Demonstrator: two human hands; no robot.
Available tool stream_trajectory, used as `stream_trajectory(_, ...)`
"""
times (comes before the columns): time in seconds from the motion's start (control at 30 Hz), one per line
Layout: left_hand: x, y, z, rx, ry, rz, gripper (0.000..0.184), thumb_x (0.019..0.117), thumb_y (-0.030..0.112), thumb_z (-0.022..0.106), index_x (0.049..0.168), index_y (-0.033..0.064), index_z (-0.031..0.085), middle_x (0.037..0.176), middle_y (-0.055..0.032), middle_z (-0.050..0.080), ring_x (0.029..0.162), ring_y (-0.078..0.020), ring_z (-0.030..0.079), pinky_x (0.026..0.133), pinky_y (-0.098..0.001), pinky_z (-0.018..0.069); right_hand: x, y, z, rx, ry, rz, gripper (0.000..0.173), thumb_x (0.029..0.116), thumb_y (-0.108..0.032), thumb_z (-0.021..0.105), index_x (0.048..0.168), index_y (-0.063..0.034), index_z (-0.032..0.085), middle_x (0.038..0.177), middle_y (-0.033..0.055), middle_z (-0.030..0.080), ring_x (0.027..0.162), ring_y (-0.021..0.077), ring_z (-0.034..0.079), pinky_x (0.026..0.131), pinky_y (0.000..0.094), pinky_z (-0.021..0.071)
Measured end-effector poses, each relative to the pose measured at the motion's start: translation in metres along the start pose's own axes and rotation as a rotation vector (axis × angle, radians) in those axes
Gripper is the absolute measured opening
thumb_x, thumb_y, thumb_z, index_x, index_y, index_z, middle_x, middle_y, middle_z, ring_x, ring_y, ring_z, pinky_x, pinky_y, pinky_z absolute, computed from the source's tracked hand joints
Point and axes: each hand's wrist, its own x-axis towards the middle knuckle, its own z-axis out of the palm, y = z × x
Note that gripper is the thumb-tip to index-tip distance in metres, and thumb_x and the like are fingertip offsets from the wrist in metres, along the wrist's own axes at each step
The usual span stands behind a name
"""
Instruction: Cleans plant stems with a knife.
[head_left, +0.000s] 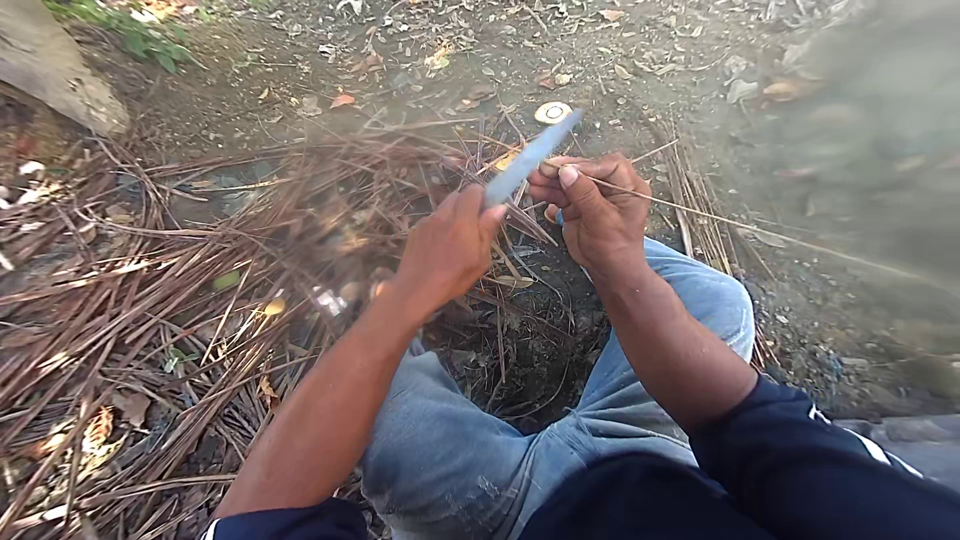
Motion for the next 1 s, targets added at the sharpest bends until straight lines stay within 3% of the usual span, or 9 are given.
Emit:
stream_trajectory(0.1,0.004,-0.013,-0.004,-0.013,-0.03,-0.106,0.045,0.1113,0.036,0.034,0.108,-0.0006,0.059,0.089,-0.017,0.061,0.078,-0.034,0.064,0.068,-0.053,0.0526,0.001,0.001,-0.005,-0.011,-0.002,-0.03,0.011,0.1028,0.001,0.055,0.101,-0.006,0.063,0.109,0.0131,0.075,0.095,0.0265,0.077,0.086,0.0423,0.0652)
stream_trajectory(0.23,0.001,-0.003,-0.004,-0.048,-0.062,-0.017,0.046,0.111,0.036,0.033,0.114,0.0001,0.062,0.09,-0.0156,0.064,0.077,-0.0321,0.066,0.067,-0.0519,0.0544,0.0,0.007,-0.007,-0.047,-0.039,-0.045,0.011,0.1012,0.001,0.057,0.102,-0.0059,0.065,0.111,0.0118,0.075,0.096,0.0258,0.076,0.087,0.043,0.065)
stream_trajectory(0.43,0.011,-0.047,-0.012,-0.213,-0.283,-0.413,0.054,0.1125,0.043,0.028,0.119,0.0011,0.061,0.085,-0.0193,0.061,0.072,-0.034,0.062,0.069,-0.0567,0.0529,0.01,-0.002,-0.044,-0.093,-0.041,-0.069,0.01,0.101,-0.001,0.057,0.1,-0.0086,0.063,0.111,0.0116,0.075,0.094,0.0268,0.076,0.085,0.045,0.0651)
stream_trajectory(0.57,-0.006,-0.094,-0.008,-0.252,-0.342,-0.52,0.046,0.1057,0.048,0.051,0.136,0.0137,0.059,0.084,-0.0172,0.062,0.06,-0.0299,0.057,0.057,-0.0534,0.0518,0.023,-0.046,-0.119,-0.361,0.022,-0.019,0.005,0.1015,-0.005,0.05,0.104,-0.0077,0.054,0.12,0.0113,0.072,0.1,0.0283,0.075,0.087,0.0478,0.0639)
stream_trajectory(0.63,-0.016,-0.134,-0.001,-0.18,-0.356,-0.513,0.041,0.1027,0.043,0.06,0.133,0.0153,0.059,0.082,-0.0172,0.063,0.058,-0.0299,0.058,0.055,-0.0547,0.052,0.021,-0.081,-0.169,-0.598,0.059,0.048,0.009,0.1054,-0.009,0.045,0.114,-0.0068,0.045,0.11,0.0047,0.073,0.083,0.0192,0.076,0.079,0.0415,0.066)
stream_trajectory(0.73,-0.022,-0.174,0.007,-0.094,-0.471,-0.546,0.044,0.1077,0.044,0.049,0.143,0.0174,0.056,0.086,-0.0192,0.067,0.059,-0.0291,0.063,0.06,-0.0539,0.056,-0.001,-0.124,-0.24,-1.018,0.204,0.234,0.026,0.1084,-0.019,0.041,0.124,0.0013,0.047,0.092,0.0016,0.065,0.065,0.008,0.064,0.065,0.0313,0.0608)
stream_trajectory(0.8,-0.027,-0.181,0.014,-0.089,-0.581,-0.583,0.048,0.1099,0.048,0.038,0.134,0.011,0.057,0.088,-0.0138,0.066,0.059,-0.0218,0.064,0.059,-0.0448,0.0578,-0.028,-0.143,-0.278,-1.283,0.294,0.437,0.037,0.1103,-0.023,0.039,0.127,0.0039,0.058,0.091,0.0116,0.063,0.066,0.016,0.06,0.066,0.0383,0.056)
stream_trajectory(0.9,-0.034,-0.164,0.022,-0.13,-0.766,-0.618,0.046,0.1113,0.042,0.037,0.131,0.0057,0.057,0.084,-0.0117,0.063,0.06,-0.0208,0.06,0.058,-0.0419,0.0541,-0.076,-0.141,-0.322,-1.482,0.274,0.735,0.039,0.1113,-0.022,0.041,0.127,0.006,0.063,0.107,0.031,0.067,0.096,0.046,0.066,0.09,0.0668,0.0492)
stream_trajectory(1.0,-0.038,-0.152,0.026,-0.222,-0.869,-0.541,0.032,0.1071,0.03,0.054,0.133,0.0125,0.06,0.074,-0.006,0.062,0.052,-0.0145,0.056,0.05,-0.0331,0.0503,-0.122,-0.112,-0.361,-1.557,0.219,0.901,0.037,0.111,-0.021,0.043,0.125,0.0034,0.067,0.114,0.0315,0.068,0.11,0.0515,0.064,0.097,0.0724,0.0445)
